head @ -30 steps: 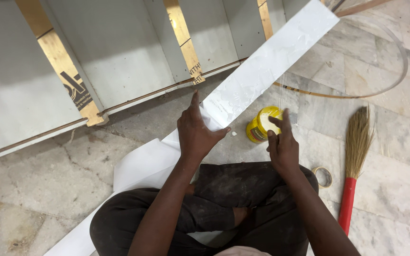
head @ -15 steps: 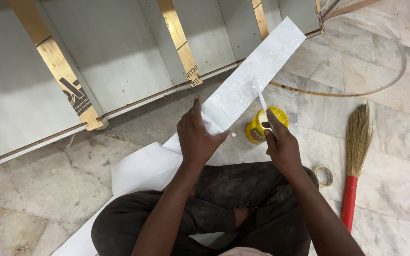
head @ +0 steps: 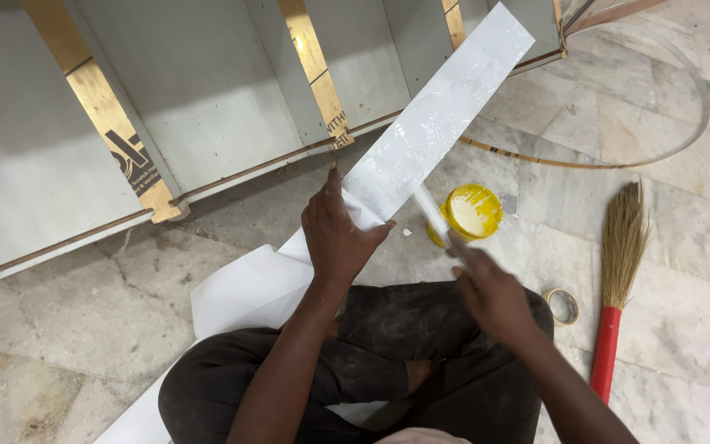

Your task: The person sits on the floor and applies a white adhesive from a yellow container onto a long white strip using a small spatula. They spread the adhesive evenly along the length of the strip.

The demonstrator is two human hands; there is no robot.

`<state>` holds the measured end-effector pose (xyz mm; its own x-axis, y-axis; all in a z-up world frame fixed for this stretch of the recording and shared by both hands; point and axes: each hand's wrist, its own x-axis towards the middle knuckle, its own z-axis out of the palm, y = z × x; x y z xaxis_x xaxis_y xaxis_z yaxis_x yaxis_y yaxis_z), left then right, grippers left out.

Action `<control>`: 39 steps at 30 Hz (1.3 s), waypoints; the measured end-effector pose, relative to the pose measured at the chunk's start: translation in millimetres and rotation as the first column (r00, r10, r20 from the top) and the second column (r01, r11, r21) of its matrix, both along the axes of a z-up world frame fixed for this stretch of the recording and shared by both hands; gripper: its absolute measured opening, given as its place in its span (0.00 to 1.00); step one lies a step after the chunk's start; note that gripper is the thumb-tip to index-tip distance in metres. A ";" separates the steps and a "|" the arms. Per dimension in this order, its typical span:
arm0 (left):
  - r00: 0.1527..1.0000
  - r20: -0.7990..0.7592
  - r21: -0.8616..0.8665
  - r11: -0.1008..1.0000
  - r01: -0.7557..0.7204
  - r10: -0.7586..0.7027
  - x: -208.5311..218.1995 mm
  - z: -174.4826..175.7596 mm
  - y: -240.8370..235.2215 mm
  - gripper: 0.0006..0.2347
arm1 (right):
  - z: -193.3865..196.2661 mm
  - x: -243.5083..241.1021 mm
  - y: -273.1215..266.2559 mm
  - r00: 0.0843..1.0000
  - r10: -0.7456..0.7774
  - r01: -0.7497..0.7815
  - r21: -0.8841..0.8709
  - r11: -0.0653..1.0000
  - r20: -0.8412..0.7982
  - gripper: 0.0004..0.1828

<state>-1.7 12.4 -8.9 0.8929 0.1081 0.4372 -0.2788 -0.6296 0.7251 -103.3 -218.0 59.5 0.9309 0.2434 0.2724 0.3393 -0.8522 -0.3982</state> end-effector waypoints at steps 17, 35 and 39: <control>0.999 0.034 0.069 0.998 0.010 -0.012 -6.6 -10.6 -7.4 0.56 | 0.2 54.4 -30.8 0.988 -0.127 0.135 0.083 0.987 -0.091 0.31; 0.995 0.095 0.091 0.996 -0.001 -0.007 -8.3 -13.2 -7.8 0.55 | 38.5 79.9 9.2 0.989 -0.107 0.036 -0.526 0.850 -0.105 0.32; 0.996 0.087 0.081 0.997 0.006 -0.013 -7.3 -13.9 -6.9 0.56 | 35.3 79.8 22.8 0.991 -0.020 -0.039 -0.421 0.906 -0.136 0.30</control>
